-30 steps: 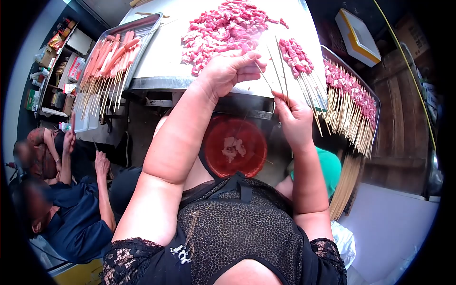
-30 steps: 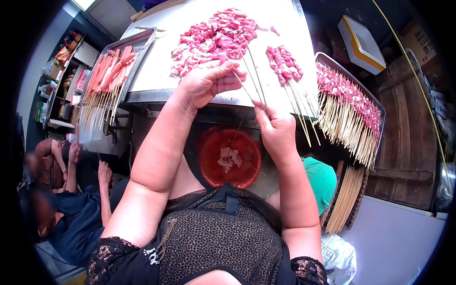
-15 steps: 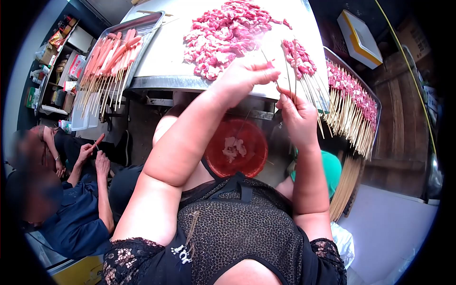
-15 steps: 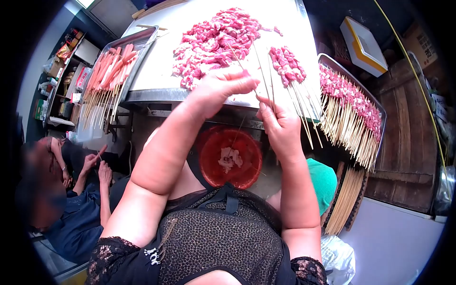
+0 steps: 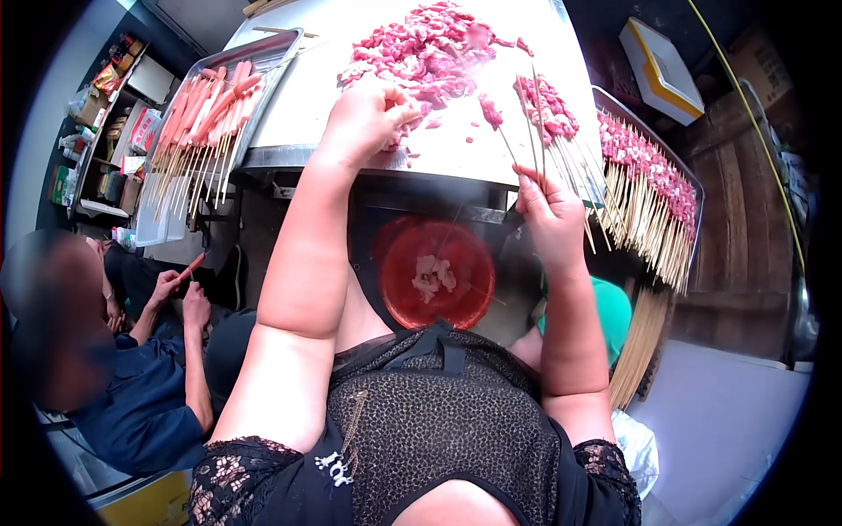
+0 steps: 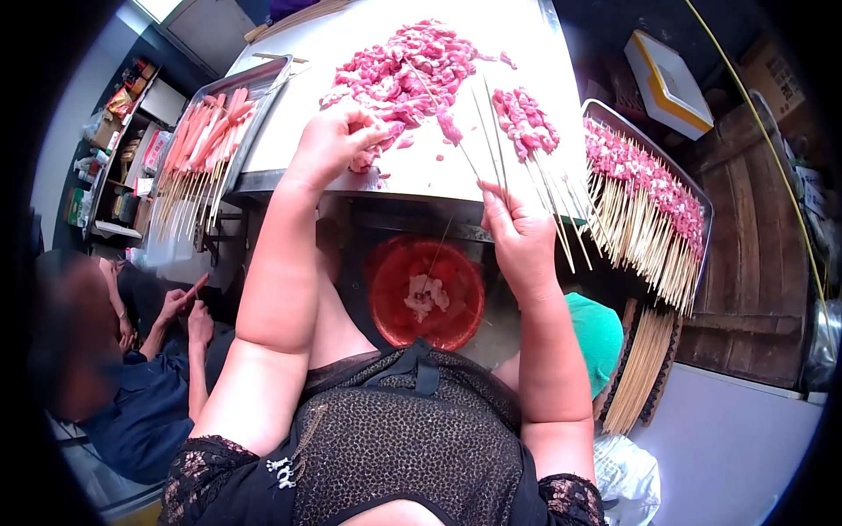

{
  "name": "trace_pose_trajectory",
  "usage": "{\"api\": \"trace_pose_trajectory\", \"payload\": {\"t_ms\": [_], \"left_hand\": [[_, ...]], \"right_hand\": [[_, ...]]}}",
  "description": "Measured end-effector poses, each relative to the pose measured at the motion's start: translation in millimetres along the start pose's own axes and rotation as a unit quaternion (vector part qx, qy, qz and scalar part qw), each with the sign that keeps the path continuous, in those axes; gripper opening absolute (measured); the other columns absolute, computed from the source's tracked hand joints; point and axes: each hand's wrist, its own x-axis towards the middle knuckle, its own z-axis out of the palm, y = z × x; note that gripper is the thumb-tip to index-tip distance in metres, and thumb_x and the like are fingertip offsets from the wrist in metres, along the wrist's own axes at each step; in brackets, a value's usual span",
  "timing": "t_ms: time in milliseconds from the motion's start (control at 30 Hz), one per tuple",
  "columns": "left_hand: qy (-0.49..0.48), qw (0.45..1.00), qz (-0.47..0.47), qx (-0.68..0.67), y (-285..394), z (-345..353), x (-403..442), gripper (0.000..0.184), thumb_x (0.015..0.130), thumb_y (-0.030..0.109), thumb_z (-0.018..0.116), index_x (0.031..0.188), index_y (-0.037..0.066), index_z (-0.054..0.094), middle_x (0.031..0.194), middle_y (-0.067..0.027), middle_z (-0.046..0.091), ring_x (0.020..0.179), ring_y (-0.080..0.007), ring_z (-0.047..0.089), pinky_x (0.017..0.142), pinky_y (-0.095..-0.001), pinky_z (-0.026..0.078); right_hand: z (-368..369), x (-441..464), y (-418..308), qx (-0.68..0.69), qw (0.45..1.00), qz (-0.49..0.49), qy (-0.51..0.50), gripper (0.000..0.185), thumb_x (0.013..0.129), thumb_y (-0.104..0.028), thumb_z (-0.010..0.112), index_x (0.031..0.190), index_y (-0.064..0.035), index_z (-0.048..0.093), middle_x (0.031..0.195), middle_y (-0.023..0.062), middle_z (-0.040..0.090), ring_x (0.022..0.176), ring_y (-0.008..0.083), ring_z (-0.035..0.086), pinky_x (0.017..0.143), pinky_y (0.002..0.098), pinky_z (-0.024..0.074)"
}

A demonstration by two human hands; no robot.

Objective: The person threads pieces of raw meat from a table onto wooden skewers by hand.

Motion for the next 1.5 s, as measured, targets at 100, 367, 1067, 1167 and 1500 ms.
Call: {"api": "trace_pose_trajectory", "payload": {"t_ms": [100, 367, 1067, 1167, 1500], "left_hand": [[0.096, 0.955, 0.068, -0.271, -5, 0, 3, 0.018, 0.087, 0.016, 0.062, 0.082, -0.001, 0.064, 0.081, -0.0039, 0.064, 0.072, -0.0123, 0.061, 0.063, -0.024, 0.048], [0.07, 0.805, -0.047, -0.588, -2, 7, 12, 0.017, 0.092, 0.013, 0.051, 0.094, -0.002, 0.058, 0.086, -0.0137, 0.064, 0.075, -0.0219, 0.065, 0.07, -0.0327, 0.057], [0.089, 0.723, -0.055, -0.683, 0, 14, 18, 0.02, 0.087, 0.002, 0.056, 0.105, 0.002, 0.047, 0.098, -0.017, 0.064, 0.085, -0.0252, 0.066, 0.065, -0.035, 0.058], [0.082, 0.745, -0.07, -0.658, 16, 7, 6, 0.021, 0.088, 0.0, 0.052, 0.108, -0.005, 0.048, 0.105, -0.0188, 0.06, 0.093, -0.026, 0.063, 0.082, -0.0365, 0.056], [0.05, 0.691, -0.063, -0.718, 11, 15, 7, 0.021, 0.088, 0.003, 0.054, 0.108, -0.004, 0.051, 0.099, -0.0177, 0.062, 0.09, -0.0257, 0.064, 0.08, -0.0367, 0.057]], "right_hand": [[2, -2, -2, -0.019, 1.0, 0.007, -0.015, 0.02, 0.089, -0.011, 0.055, 0.103, -0.0015, 0.065, 0.06, -0.0005, 0.053, 0.056, 0.0044, 0.048, 0.053, 0.0203, 0.0401], [13, -6, -6, -0.057, 0.996, 0.014, -0.067, 0.019, 0.087, -0.009, 0.056, 0.103, -0.0019, 0.065, 0.061, 0.003, 0.057, 0.055, 0.0068, 0.052, 0.054, 0.0224, 0.0428], [10, -9, -8, -0.121, 0.991, -0.01, -0.064, 0.018, 0.086, -0.008, 0.057, 0.101, -0.0016, 0.066, 0.061, 0.0049, 0.057, 0.054, 0.0084, 0.053, 0.053, 0.0241, 0.0437], [9, -8, -9, -0.126, 0.99, -0.005, -0.061, 0.018, 0.086, -0.009, 0.057, 0.1, -0.0016, 0.066, 0.061, 0.0052, 0.057, 0.053, 0.0086, 0.052, 0.052, 0.0241, 0.0434], [13, -7, -1, -0.133, 0.989, -0.064, -0.032, 0.016, 0.086, -0.007, 0.059, 0.099, -0.0023, 0.066, 0.058, 0.0039, 0.054, 0.052, 0.0094, 0.051, 0.051, 0.0237, 0.0423]]}}
